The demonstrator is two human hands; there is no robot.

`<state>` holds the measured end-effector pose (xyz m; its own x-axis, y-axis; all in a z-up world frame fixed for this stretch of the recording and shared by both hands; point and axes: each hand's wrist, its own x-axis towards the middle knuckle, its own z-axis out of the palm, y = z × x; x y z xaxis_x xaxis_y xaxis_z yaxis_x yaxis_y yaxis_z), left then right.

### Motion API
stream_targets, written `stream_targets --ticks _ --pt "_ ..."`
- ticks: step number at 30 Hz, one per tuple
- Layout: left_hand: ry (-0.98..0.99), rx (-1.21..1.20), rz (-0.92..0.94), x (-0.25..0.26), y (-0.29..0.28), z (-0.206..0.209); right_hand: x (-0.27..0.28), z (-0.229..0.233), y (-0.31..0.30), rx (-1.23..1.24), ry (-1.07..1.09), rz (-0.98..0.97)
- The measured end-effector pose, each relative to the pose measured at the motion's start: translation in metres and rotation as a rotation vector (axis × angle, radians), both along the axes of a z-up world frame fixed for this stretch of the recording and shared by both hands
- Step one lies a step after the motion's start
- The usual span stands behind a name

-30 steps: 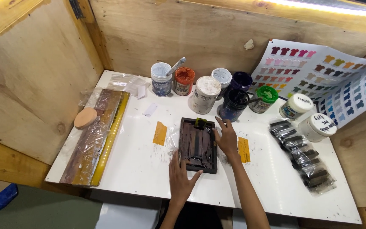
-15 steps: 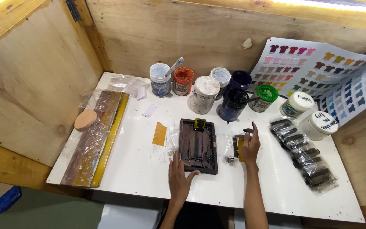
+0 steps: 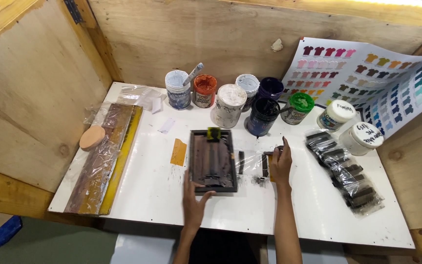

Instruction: The person uses a yellow squeegee to spread dark ink evenly across a rectangular printing block. They repeatedly pull the squeegee across the surface to ensure full coverage. After preparing the ink, they lift the block and press it onto a small, wrapped item on the table to transfer the print.

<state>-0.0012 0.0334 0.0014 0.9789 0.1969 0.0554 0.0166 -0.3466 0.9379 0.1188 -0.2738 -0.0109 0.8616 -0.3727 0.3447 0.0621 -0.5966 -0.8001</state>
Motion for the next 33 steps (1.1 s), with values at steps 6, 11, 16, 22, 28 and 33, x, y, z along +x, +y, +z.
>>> stream_targets --ticks 6,11,16,22,28,33 --pt "0.018 -0.054 0.191 -0.016 0.059 0.043 0.001 -0.004 -0.002 -0.013 -0.045 0.005" --pt "0.12 -0.017 0.337 -0.032 0.106 0.048 0.002 -0.006 -0.002 -0.052 -0.108 0.032" --pt "-0.15 0.114 0.388 -0.043 0.135 0.014 -0.004 0.002 0.012 -0.226 -0.253 0.044" --pt "-0.189 0.143 0.385 -0.051 0.14 0.017 -0.021 0.021 0.103 0.056 -0.022 0.466" --pt "-0.198 0.174 0.376 -0.053 0.143 0.013 -0.048 0.068 0.206 -0.124 0.343 0.736" --pt "-0.159 0.185 0.376 -0.056 0.146 0.008 -0.041 0.036 0.217 -0.144 0.138 0.847"
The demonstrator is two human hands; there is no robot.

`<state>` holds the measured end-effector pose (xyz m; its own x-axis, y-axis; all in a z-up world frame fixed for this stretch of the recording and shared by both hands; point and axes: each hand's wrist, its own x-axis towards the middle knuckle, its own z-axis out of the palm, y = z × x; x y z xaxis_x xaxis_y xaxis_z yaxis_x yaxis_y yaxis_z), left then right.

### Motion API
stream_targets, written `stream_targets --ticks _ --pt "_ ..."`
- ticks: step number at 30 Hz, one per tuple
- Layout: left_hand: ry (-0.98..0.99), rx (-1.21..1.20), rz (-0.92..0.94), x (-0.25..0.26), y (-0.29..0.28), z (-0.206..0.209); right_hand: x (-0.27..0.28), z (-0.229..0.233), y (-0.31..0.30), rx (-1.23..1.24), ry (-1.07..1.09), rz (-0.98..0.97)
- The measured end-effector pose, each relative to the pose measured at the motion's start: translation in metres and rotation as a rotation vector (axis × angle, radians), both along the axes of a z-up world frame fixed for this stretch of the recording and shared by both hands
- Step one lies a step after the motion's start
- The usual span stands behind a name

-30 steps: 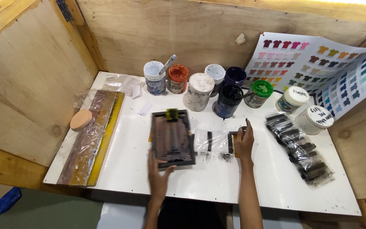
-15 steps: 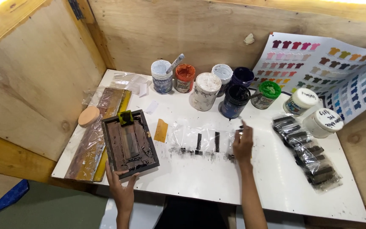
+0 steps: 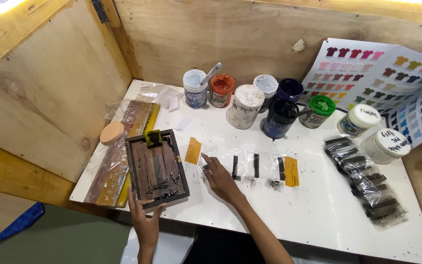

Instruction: The person uses a yellow squeegee to spread dark ink evenly across a rectangular printing block. They repeatedly pull the squeegee across the surface to ensure full coverage. After preparing the ink, they lift the block and press it onto a small, wrapped item on the table to transfer the print.

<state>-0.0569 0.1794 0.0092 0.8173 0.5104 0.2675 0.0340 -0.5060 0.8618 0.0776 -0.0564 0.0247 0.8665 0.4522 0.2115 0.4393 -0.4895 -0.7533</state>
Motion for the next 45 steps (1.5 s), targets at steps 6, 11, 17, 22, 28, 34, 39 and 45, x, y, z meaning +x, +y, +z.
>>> stream_targets --ticks 6,11,17,22,28,34,39,45 --pt "0.023 -0.026 -0.042 0.004 -0.005 0.003 0.016 -0.006 -0.003 0.068 -0.041 -0.091" --pt "0.037 0.103 -0.048 0.019 -0.003 -0.008 0.047 0.005 0.001 0.166 -0.02 -0.195" --pt "0.078 0.282 -0.027 0.035 0.011 -0.018 0.065 -0.003 0.009 0.216 0.029 -0.205" --pt "0.035 0.564 0.146 0.029 -0.015 0.028 0.083 -0.03 0.004 0.234 -0.125 -0.286" --pt "-0.046 0.54 -0.065 0.078 -0.089 0.022 0.118 -0.006 0.011 -0.16 0.045 -0.186" --pt "0.255 0.537 -0.254 0.128 -0.121 0.013 0.143 -0.015 0.021 -0.187 -0.032 -0.181" --pt "0.287 0.586 -0.213 0.15 -0.116 0.001 0.145 -0.042 0.036 -0.008 0.038 -0.19" --pt "0.323 0.517 -0.224 0.166 -0.107 -0.007 0.142 -0.045 0.038 0.059 -0.023 -0.201"
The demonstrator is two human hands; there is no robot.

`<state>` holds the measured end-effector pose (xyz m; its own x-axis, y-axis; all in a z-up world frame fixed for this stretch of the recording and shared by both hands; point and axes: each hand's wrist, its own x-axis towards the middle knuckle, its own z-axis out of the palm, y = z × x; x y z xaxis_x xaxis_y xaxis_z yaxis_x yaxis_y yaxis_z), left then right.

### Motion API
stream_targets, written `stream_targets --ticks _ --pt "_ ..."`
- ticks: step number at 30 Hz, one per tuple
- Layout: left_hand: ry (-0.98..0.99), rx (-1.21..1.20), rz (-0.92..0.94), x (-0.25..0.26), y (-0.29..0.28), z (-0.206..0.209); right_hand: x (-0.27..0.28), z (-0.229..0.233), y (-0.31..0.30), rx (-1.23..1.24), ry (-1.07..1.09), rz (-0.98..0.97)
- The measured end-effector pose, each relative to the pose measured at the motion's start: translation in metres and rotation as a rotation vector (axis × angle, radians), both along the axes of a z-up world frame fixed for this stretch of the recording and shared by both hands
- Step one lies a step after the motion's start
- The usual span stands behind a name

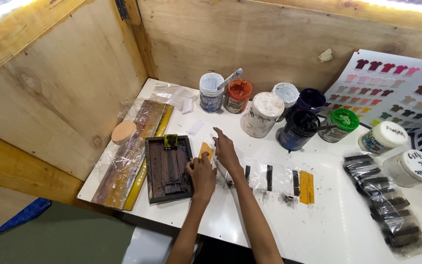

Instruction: The person uses a yellow squeegee to spread dark ink evenly across a rectangular printing block. They repeatedly pull the squeegee across the surface to ensure full coverage. After preparing the ink, they lift the block and press it onto a small, wrapped item on the table to transfer the print.

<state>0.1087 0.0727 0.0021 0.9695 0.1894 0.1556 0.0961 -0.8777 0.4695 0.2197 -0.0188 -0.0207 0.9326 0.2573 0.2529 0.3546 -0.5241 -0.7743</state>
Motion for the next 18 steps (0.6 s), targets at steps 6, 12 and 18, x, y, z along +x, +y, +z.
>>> stream_targets --ticks 6,12,18 --pt "-0.03 -0.135 -0.021 0.013 0.009 -0.005 -0.007 0.014 -0.004 0.065 -0.032 0.03" --pt "-0.055 -0.33 -0.096 0.013 0.012 0.007 -0.011 0.027 -0.011 0.16 -0.004 0.034" --pt "-0.029 -0.503 -0.144 0.018 0.017 -0.008 -0.018 0.028 -0.023 -0.04 0.035 -0.074"
